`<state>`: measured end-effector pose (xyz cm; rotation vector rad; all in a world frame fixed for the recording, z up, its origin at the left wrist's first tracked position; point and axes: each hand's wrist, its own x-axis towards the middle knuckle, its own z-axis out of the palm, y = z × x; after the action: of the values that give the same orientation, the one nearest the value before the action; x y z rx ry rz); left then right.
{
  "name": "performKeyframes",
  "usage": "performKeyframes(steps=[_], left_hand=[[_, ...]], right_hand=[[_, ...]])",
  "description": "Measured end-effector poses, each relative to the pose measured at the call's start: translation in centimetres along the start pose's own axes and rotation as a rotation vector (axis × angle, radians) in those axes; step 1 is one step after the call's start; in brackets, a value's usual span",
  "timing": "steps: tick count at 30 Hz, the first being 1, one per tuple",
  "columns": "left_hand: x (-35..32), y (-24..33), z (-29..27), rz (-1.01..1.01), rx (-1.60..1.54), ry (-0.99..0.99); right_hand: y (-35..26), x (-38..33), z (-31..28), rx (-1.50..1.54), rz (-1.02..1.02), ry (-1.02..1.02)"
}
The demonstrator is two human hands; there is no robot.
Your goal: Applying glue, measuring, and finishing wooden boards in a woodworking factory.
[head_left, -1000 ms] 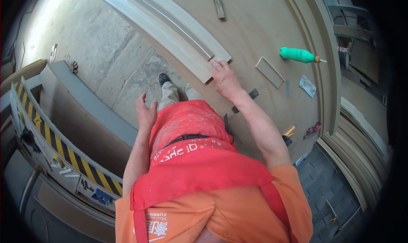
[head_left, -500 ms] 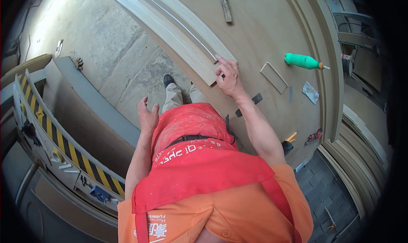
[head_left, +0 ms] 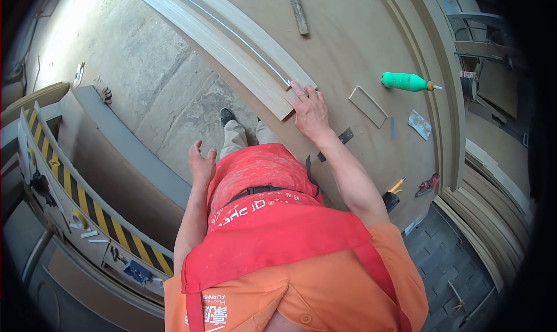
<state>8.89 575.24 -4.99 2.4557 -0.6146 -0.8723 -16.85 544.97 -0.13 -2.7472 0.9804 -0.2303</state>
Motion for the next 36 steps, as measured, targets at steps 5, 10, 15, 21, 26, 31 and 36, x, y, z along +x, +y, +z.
performKeyframes(steps=[5,10,15,21,26,31,36], left_hand=[[0.3,-1.6,0.0,0.000,0.012,-0.048],[1.0,-1.9,-0.7,-0.028,0.008,-0.168],[4.5,-2.2,0.2,0.032,-0.055,-0.338],[6.2,1.1,0.0,-0.010,-0.066,-0.497],[6.3,6.1,0.9,0.208,0.166,-0.541],[7.0,7.1,1.0,0.225,0.162,-0.469],[5.3,9.1,-0.4,0.249,0.221,-0.548]], right_hand=[[-2.5,-1.7,-6.1,0.117,0.066,0.109],[-4.7,-6.4,-6.5,0.807,0.344,-0.162],[-5.2,-11.4,-7.2,1.110,0.421,-0.290],[-2.0,-15.9,-9.7,1.057,0.518,-0.348],[-1.7,-20.3,-7.2,1.081,0.728,-0.093],[-3.2,-19.1,-5.7,1.168,0.703,-0.086],[-1.9,-16.9,-3.3,1.273,0.766,-0.098]])
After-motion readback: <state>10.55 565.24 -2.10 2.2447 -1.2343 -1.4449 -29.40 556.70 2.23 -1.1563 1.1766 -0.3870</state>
